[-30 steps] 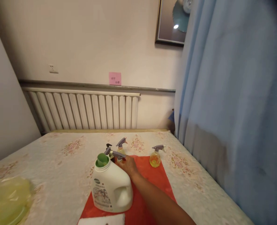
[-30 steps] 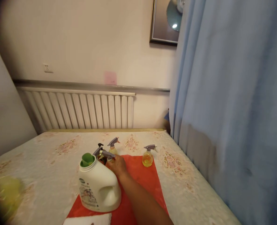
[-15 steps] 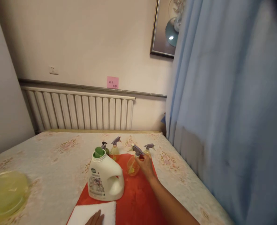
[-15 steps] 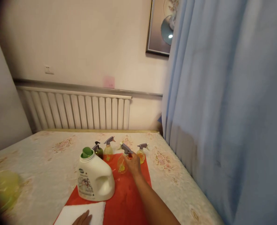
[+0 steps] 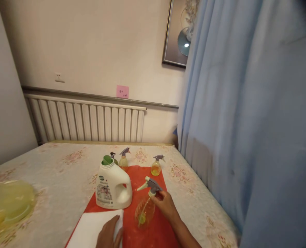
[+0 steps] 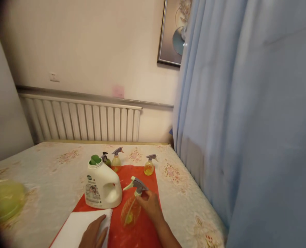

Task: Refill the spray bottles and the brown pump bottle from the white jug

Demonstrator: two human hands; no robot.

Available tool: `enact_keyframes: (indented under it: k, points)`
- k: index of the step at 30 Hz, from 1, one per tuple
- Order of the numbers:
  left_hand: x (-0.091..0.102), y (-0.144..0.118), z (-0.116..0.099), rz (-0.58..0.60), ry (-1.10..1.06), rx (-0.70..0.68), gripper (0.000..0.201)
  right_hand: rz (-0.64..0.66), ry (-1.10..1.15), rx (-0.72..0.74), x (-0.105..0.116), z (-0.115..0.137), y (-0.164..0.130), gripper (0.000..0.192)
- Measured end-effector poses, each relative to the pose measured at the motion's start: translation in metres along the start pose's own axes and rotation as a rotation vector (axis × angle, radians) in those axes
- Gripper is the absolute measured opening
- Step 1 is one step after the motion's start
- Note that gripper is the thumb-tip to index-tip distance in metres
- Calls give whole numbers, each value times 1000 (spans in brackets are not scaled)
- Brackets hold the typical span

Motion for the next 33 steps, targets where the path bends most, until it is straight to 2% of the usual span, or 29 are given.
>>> enact_keyframes:
  k: [4, 6, 8, 11, 15, 20, 23, 26, 29, 33]
  points:
    - [-24, -12, -46, 94, -492, 66, 80, 61, 97, -19, -13, 7, -19, 35]
    - [-33, -18, -60, 124, -690, 119, 95, 82, 169, -37, -17, 10, -28, 37]
    - [-37, -23, -69, 149, -861, 177, 100, 81, 244, -56, -19, 13, -37, 37]
    - [-31, -27, -81, 192, -1015, 236, 96, 33, 318, -80, -17, 17, -46, 35]
    - [-13, -30, -100, 270, -1027, 236, 86, -11, 344, -85, -16, 20, -54, 33]
    - [-5, -34, -119, 382, -1088, 205, 80, -93, 309, -130, -16, 18, -64, 35]
    - [-7, -38, -116, 362, -1184, 247, 81, -133, 328, -146, -16, 22, -70, 35]
    - [-18, -44, -111, 313, -1394, 361, 84, -189, 366, -151, -14, 30, -75, 34]
    - [-33, -54, -119, 395, -1578, 469, 93, -235, 421, -165, -13, 35, -79, 34]
    - [-29, -58, -134, 440, -1692, 419, 77, -252, 385, -207, -15, 34, -84, 34]
Point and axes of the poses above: each hand's wrist, its own y-axis towards the middle knuckle, its own x-axis out of the back of the hand, z = x × y, the point moved 9 cm from there along y, towards the middle knuckle, and after that the axes turned 1 degree about -y, right-handed, at the moved point
